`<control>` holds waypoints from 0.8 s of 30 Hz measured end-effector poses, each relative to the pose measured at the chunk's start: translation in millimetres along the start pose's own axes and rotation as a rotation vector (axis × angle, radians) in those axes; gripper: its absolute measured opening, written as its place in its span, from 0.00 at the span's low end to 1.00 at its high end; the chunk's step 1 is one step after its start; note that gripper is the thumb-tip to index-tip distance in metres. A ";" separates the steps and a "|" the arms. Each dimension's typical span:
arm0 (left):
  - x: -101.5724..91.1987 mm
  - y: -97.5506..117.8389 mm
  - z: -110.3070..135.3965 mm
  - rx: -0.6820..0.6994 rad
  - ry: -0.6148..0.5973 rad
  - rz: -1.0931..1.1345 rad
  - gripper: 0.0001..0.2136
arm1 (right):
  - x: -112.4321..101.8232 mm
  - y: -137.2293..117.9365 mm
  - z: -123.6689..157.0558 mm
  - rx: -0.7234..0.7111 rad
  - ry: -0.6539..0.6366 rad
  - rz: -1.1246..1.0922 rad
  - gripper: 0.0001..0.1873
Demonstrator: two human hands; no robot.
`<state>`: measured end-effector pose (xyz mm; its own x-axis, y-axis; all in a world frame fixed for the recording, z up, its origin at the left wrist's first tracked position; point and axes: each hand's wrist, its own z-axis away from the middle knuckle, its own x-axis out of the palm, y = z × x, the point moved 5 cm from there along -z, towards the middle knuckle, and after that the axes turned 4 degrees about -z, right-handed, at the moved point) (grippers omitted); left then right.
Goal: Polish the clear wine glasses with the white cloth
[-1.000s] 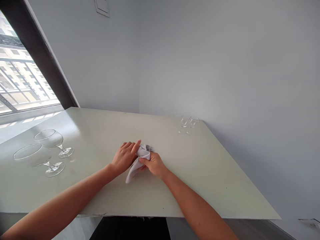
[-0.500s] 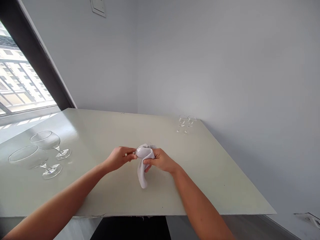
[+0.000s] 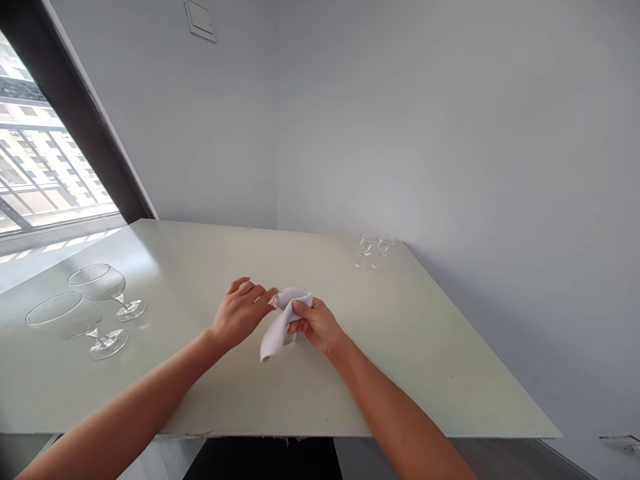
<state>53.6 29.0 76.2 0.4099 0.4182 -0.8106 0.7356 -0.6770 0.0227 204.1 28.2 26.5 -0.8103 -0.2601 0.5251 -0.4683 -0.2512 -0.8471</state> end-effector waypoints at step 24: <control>13.5 -7.1 4.0 0.093 -0.128 0.028 0.13 | 6.3 -0.9 9.4 0.097 -0.183 0.401 0.15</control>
<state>51.7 37.0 62.8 0.3530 0.3221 -0.8784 0.6694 -0.7429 -0.0035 202.7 18.1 31.4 -0.8415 -0.5130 0.1696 -0.0874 -0.1806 -0.9797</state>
